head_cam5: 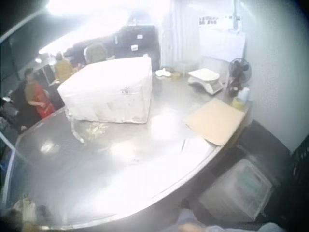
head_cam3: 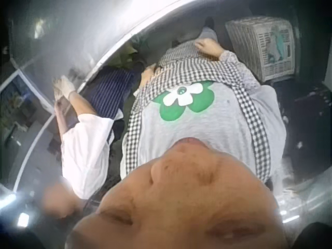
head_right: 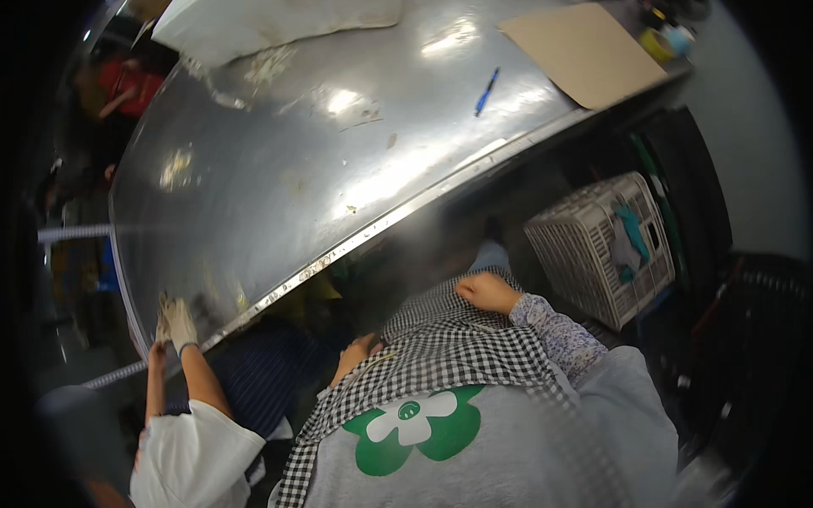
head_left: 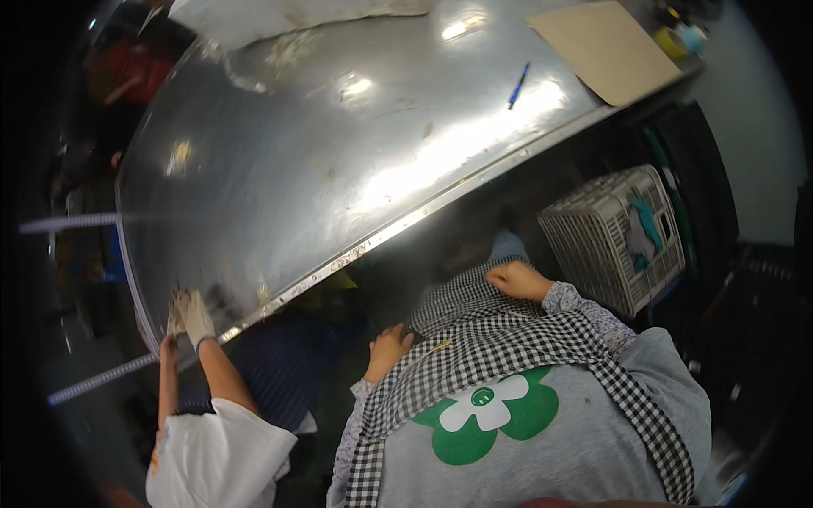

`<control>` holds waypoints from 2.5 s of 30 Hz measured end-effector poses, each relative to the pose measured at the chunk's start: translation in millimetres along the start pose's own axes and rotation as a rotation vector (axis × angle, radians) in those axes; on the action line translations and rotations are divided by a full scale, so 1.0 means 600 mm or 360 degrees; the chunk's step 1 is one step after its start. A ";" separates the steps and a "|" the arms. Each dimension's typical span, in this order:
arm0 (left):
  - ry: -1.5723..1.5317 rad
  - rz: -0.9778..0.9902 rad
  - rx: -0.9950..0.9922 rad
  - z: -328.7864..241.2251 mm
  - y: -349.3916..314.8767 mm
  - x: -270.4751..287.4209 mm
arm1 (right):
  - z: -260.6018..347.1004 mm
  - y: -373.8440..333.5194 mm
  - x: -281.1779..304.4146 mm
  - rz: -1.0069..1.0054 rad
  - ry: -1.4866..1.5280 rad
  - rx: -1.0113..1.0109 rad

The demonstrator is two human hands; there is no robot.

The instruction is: The person uses a smartphone calculator, then writes on a clipboard. They attach a green strap to the clipboard and hang it on a wall chart. Finally, they stack black plastic crates on a metal table.

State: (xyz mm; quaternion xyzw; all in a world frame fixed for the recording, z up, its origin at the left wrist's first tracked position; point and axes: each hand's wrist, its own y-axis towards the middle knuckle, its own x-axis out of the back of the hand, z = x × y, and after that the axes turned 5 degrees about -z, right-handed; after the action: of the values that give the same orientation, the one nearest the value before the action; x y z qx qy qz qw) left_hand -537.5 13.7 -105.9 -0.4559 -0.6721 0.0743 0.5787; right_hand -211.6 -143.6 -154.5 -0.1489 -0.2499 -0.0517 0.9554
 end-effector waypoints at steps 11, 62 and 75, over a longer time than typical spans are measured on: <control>-0.0456 -0.0314 -0.0851 -0.122 0.017 0.104 | 0.071 0.192 0.346 -0.1329 -0.0595 -0.0055; -0.1193 -0.0969 -0.1501 -1.135 0.512 0.391 | 0.026 0.195 1.082 -0.0499 0.0340 0.0413; -0.1431 -0.0864 -0.2132 -1.746 0.600 0.569 | -0.060 0.015 1.677 -0.1927 -0.0472 0.0827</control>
State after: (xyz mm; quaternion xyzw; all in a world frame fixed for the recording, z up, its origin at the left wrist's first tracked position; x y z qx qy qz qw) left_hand 567.4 10.4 245.5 -0.4522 -0.8262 -0.3067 -0.1374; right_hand 681.8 -170.5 309.1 0.2466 -0.4221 -0.4952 0.7182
